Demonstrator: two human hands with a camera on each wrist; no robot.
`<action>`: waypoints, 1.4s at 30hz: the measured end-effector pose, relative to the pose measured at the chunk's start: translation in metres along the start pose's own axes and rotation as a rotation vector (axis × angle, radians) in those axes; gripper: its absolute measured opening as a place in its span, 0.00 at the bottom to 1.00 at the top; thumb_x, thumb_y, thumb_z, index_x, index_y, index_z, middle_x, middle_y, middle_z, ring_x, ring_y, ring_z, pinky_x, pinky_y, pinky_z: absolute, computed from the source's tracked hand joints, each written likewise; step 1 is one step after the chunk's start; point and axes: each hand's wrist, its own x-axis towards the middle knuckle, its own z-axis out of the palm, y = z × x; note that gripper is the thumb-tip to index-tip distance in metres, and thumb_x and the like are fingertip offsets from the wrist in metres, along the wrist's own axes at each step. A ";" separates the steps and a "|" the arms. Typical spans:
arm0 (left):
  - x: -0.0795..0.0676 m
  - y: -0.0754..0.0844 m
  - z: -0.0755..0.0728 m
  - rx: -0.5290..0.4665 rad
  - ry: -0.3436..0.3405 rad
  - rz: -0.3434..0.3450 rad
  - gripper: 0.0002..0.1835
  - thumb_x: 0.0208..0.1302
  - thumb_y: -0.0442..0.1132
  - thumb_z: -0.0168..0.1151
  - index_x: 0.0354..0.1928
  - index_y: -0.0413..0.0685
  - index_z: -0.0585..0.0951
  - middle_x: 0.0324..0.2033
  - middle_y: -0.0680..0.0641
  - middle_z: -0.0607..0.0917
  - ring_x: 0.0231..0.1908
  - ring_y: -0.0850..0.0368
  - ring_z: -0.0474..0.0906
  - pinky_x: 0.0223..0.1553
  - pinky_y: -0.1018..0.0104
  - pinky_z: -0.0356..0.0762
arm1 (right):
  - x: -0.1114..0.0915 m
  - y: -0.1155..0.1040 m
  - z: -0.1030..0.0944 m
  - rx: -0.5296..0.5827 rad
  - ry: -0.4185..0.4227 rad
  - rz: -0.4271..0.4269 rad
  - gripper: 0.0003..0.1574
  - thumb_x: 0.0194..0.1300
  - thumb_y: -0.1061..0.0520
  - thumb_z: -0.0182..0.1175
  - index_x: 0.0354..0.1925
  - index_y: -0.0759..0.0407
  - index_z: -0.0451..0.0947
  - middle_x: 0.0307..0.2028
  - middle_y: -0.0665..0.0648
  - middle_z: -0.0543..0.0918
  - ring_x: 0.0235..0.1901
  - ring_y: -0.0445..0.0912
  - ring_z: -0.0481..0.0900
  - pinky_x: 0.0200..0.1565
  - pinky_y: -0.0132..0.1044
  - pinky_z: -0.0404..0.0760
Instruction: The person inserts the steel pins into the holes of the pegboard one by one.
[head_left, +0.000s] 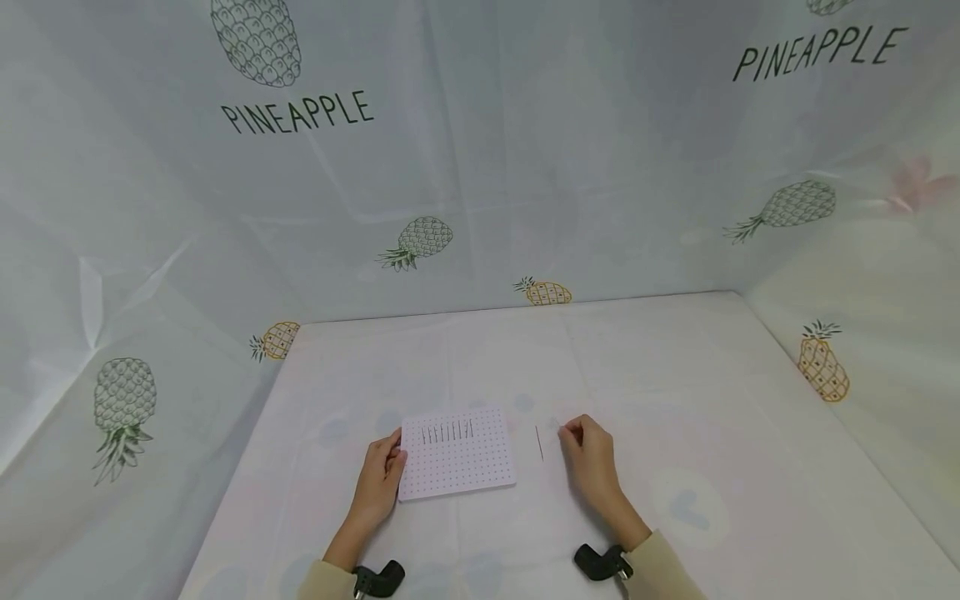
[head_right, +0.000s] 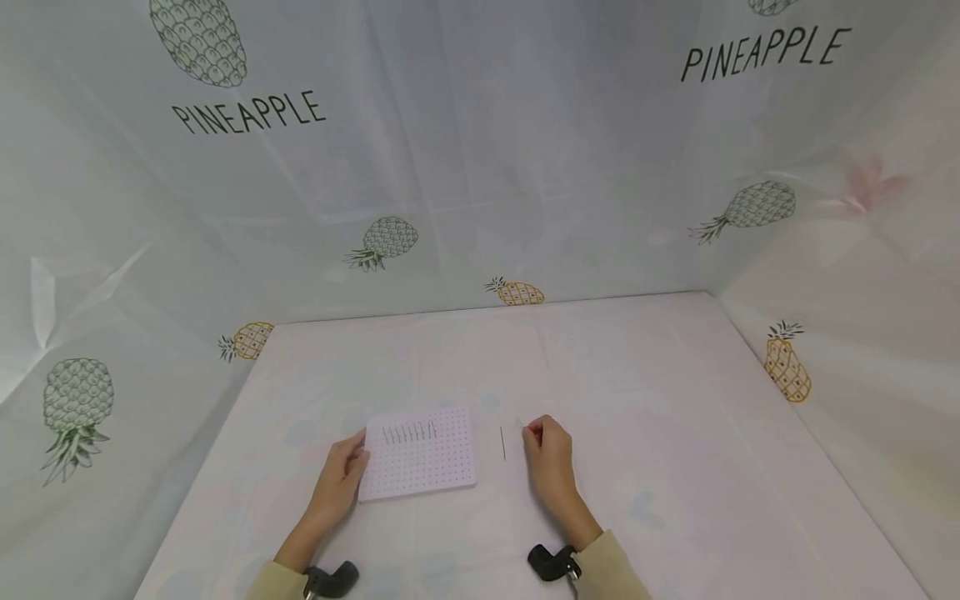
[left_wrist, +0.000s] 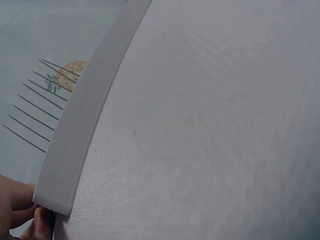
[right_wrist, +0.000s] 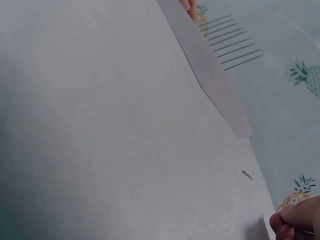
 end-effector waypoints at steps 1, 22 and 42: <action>0.000 0.000 0.000 0.003 0.000 0.000 0.25 0.76 0.33 0.51 0.71 0.33 0.65 0.56 0.37 0.72 0.47 0.51 0.68 0.49 0.62 0.69 | 0.001 0.000 0.000 0.003 -0.004 -0.001 0.04 0.65 0.67 0.64 0.33 0.65 0.78 0.26 0.55 0.78 0.28 0.45 0.72 0.30 0.34 0.72; -0.001 -0.001 0.000 -0.005 -0.002 0.002 0.25 0.76 0.33 0.51 0.71 0.33 0.65 0.55 0.38 0.72 0.46 0.52 0.67 0.48 0.64 0.68 | 0.024 -0.018 0.014 0.333 -0.050 -0.023 0.04 0.62 0.69 0.67 0.38 0.68 0.83 0.30 0.60 0.86 0.26 0.52 0.81 0.26 0.29 0.76; 0.002 0.001 -0.002 -0.019 -0.006 -0.011 0.25 0.76 0.32 0.51 0.71 0.33 0.65 0.55 0.38 0.72 0.46 0.52 0.68 0.48 0.65 0.69 | 0.022 -0.085 0.028 0.458 -0.268 -0.132 0.04 0.62 0.75 0.62 0.38 0.78 0.79 0.34 0.72 0.84 0.34 0.70 0.81 0.34 0.43 0.83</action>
